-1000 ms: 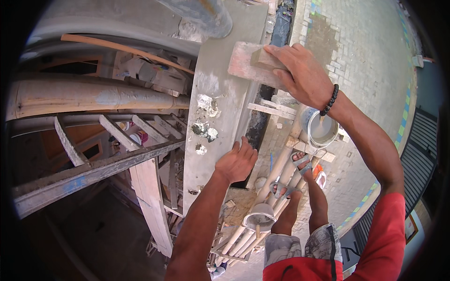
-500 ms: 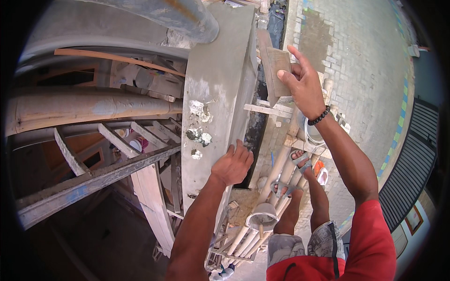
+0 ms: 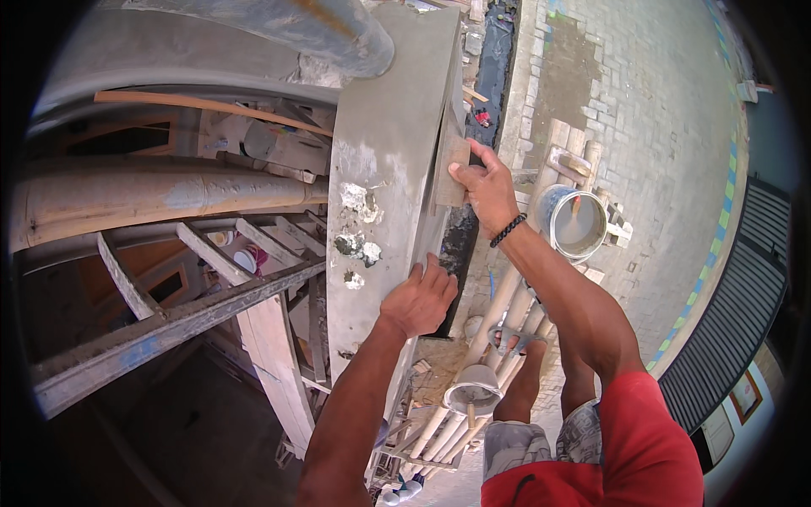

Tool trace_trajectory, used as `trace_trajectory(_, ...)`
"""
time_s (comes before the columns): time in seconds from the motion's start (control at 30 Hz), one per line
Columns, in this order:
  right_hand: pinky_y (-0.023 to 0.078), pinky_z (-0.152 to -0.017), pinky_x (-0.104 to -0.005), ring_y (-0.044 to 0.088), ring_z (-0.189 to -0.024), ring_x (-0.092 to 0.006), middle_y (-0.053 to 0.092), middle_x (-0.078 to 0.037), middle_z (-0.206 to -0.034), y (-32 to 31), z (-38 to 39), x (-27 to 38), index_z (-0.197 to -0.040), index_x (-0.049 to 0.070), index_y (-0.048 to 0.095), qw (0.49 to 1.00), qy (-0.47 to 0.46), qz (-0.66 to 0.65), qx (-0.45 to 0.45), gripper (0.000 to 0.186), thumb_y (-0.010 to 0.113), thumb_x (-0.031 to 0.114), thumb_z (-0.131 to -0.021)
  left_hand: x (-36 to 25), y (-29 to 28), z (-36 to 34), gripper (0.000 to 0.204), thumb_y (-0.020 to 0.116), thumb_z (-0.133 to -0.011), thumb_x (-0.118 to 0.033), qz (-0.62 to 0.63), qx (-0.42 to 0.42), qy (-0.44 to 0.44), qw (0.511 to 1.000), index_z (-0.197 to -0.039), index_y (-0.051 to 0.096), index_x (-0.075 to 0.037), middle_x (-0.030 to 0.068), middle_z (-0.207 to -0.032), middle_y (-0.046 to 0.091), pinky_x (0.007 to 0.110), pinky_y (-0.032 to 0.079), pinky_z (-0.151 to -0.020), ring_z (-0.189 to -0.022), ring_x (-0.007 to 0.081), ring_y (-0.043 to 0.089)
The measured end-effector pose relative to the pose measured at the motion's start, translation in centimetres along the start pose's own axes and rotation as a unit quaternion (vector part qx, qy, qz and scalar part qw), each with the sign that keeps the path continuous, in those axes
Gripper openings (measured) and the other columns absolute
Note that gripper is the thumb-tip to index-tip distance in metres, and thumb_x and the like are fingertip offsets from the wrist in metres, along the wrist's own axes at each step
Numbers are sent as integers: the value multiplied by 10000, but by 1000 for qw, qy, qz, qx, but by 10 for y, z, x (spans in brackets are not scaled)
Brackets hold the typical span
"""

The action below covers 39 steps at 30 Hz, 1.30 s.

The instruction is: The person smooths a vertical concrete surface using a trowel and a bucket of water. They repeatedly dip the trowel into the water and apply it to the surface to achieve a smooth finish.

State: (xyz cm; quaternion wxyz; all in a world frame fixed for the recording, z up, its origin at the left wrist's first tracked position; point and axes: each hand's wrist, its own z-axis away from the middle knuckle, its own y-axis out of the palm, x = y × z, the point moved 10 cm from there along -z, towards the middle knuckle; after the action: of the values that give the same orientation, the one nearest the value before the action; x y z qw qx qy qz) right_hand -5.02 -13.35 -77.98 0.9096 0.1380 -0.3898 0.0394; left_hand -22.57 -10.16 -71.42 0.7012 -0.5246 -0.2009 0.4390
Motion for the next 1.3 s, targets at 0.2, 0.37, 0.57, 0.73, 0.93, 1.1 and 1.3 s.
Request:
trace_trajectory(0.2, 526, -750, -295, 636, -857, -153, 663, -149, -996, -42, -9, 32, -1407, -64, 356, 981, -108, -147, -66, 650, 657, 84, -850, 0, 3, 4, 400, 552, -800, -238, 7, -21, -4, 1000, -1127, 622, -18, 182, -1070, 610, 461, 463, -925, -1157, 406, 514)
trace_trajectory(0.37, 517, -737, -297, 636, -847, -162, 668, -148, -1000, -33, -59, 130, -1402, -52, 373, 970, -216, -97, -46, 655, 666, 95, -835, 0, -3, -5, 438, 586, -764, -253, 10, -12, -1, 1000, -1143, 620, -37, 168, -1075, 606, 460, 450, -949, -1172, 396, 502)
trace_trajectory(0.57, 477, -660, -270, 604, -744, -126, 669, -108, -893, -2, -4, 11, -1396, -47, 387, 997, -72, -1, -7, 627, 649, 118, -851, 4, 1, -1, 436, 593, -750, -253, 11, -3, -10, 1000, -1128, 621, -38, 167, -1072, 606, 463, 453, -937, -1161, 394, 510)
trace_trajectory(0.73, 496, -649, -250, 612, -732, -115, 673, -115, -910, -38, 9, 17, -1368, -51, 413, 987, -101, -110, -60, 590, 642, 112, -850, 1, 0, 4, 432, 592, -748, -246, 2, -21, -5, 1000, -1123, 627, -36, 169, -1071, 608, 455, 454, -931, -1140, 394, 526)
trace_trajectory(0.93, 513, -692, -298, 627, -743, -144, 671, -122, -897, -31, -46, 103, -1351, -56, 440, 978, -186, -48, -78, 611, 665, 141, -818, 1, -3, -7, 446, 605, -766, -265, 21, 19, 5, 1000, -1152, 623, -43, 156, -1111, 603, 447, 449, -941, -1171, 395, 503)
trace_trajectory(1.1, 467, -630, -296, 573, -665, -118, 632, -84, -765, -5, 1, 6, -1345, -43, 476, 993, -66, 97, -24, 598, 663, 154, -813, 2, 8, -1, 452, 614, -767, -279, 6, 45, -6, 999, -1158, 621, -54, 148, -1123, 601, 443, 445, -944, -1177, 396, 496)
trace_trajectory(1.3, 483, -660, -272, 607, -723, -123, 662, -89, -830, -45, -18, 28, -1365, -41, 451, 990, -124, -48, -52, 605, 657, 157, -831, 2, 7, 1, 444, 614, -764, -270, 4, 36, -4, 999, -1150, 624, -53, 150, -1123, 604, 442, 448, -940, -1170, 394, 503)
